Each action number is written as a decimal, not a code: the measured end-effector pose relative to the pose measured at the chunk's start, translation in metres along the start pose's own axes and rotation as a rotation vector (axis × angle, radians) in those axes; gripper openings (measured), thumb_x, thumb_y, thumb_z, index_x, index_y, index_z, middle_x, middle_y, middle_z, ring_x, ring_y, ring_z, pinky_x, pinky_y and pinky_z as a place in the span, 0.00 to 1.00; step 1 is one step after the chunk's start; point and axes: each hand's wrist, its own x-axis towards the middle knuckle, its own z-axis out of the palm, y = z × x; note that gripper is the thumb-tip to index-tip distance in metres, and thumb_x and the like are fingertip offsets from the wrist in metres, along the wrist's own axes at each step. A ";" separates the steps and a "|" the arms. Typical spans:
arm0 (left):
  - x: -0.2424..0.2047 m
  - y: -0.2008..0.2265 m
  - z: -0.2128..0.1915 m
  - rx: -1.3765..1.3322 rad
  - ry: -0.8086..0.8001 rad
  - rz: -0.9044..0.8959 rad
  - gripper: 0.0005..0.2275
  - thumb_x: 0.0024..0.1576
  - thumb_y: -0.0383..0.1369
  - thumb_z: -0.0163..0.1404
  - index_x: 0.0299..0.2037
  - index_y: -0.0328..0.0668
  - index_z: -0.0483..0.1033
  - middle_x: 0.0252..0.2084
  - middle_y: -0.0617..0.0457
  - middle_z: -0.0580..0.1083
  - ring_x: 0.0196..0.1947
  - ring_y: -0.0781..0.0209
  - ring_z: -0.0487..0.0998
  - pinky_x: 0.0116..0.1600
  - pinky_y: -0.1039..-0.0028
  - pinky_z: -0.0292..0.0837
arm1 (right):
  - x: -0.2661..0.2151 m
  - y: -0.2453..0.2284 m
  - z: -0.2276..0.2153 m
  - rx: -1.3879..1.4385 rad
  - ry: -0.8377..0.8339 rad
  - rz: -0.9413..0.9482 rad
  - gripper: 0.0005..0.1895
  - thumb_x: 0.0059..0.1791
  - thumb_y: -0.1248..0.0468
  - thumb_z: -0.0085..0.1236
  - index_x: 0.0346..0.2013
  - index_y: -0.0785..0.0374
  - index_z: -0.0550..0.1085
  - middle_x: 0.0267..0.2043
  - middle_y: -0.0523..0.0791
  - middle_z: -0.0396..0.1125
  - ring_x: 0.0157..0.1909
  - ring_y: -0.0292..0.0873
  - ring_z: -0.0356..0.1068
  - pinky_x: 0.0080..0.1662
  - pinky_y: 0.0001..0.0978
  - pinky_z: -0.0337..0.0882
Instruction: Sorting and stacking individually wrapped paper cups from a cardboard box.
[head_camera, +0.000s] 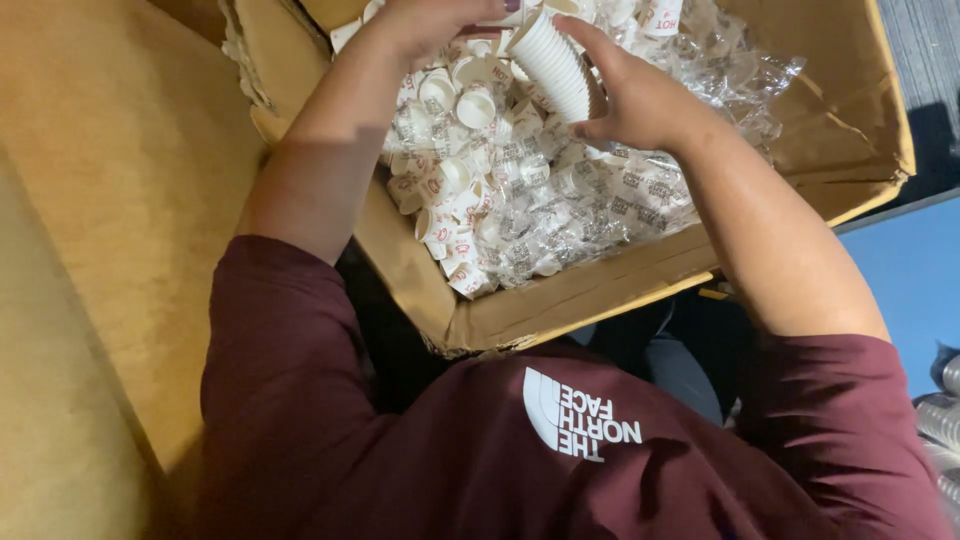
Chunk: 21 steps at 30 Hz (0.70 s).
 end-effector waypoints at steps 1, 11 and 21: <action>0.006 -0.006 0.003 0.011 0.060 -0.056 0.14 0.59 0.40 0.60 0.48 0.39 0.81 0.43 0.58 0.81 0.44 0.69 0.83 0.51 0.76 0.79 | 0.000 -0.001 -0.001 0.009 -0.006 -0.012 0.60 0.39 0.72 0.71 0.78 0.49 0.47 0.61 0.56 0.68 0.45 0.51 0.77 0.50 0.44 0.74; -0.011 0.036 0.037 0.379 0.159 0.083 0.16 0.61 0.44 0.59 0.48 0.38 0.79 0.38 0.57 0.79 0.39 0.68 0.79 0.45 0.71 0.78 | 0.000 0.017 0.003 0.004 0.105 -0.182 0.61 0.42 0.72 0.74 0.79 0.51 0.44 0.62 0.61 0.66 0.53 0.54 0.74 0.50 0.42 0.77; -0.020 0.056 0.066 1.124 -0.132 0.419 0.15 0.71 0.40 0.45 0.60 0.38 0.71 0.45 0.38 0.77 0.43 0.40 0.79 0.45 0.54 0.72 | -0.001 0.017 0.012 -0.171 0.074 -0.005 0.66 0.41 0.68 0.75 0.80 0.58 0.36 0.48 0.59 0.71 0.47 0.58 0.75 0.48 0.47 0.74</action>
